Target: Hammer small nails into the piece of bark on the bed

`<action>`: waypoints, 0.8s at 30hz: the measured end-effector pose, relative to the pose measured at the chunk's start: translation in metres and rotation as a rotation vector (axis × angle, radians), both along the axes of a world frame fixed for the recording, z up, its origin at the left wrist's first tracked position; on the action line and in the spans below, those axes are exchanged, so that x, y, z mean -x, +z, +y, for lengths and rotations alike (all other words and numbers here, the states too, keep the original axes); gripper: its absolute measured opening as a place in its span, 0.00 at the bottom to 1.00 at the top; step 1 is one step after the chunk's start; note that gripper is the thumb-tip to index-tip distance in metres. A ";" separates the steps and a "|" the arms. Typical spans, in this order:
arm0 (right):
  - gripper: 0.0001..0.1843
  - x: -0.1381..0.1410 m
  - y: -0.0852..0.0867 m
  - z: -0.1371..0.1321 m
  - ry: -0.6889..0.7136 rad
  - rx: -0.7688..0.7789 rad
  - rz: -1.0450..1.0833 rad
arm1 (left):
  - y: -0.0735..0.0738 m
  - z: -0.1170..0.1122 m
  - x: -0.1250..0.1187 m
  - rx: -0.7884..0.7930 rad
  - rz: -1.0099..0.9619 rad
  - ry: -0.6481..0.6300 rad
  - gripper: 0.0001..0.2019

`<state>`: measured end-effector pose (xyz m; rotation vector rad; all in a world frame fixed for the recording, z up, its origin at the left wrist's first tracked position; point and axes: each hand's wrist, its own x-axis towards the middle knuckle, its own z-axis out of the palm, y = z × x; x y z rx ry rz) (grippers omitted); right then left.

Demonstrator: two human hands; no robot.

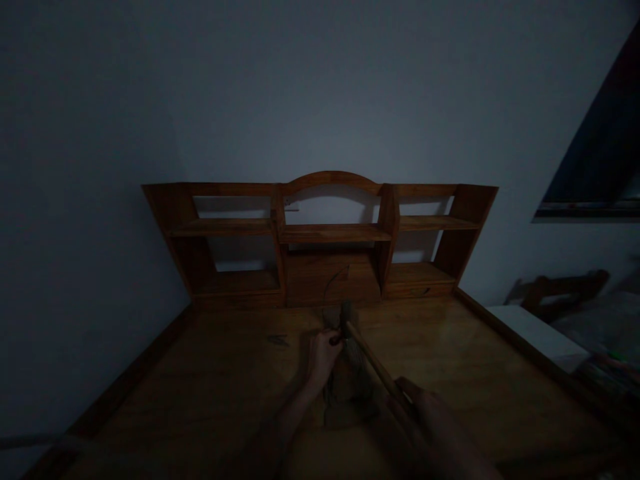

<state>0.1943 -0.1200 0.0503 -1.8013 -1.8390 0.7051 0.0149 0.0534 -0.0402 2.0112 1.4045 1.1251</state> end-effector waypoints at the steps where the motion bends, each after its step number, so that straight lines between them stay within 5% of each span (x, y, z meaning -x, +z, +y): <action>1: 0.21 0.000 -0.001 -0.001 0.002 -0.010 0.008 | -0.001 0.000 0.000 -0.010 -0.001 -0.006 0.07; 8: 0.29 -0.003 0.004 -0.008 -0.140 -0.098 -0.041 | -0.005 -0.001 0.003 0.023 -0.088 -0.046 0.09; 16: 0.27 -0.011 0.014 -0.012 -0.150 -0.063 0.030 | 0.012 -0.005 0.016 0.139 -0.008 -0.017 0.09; 24: 0.28 -0.012 0.006 -0.014 -0.181 -0.116 0.051 | 0.019 -0.013 0.010 -0.007 0.028 -0.085 0.06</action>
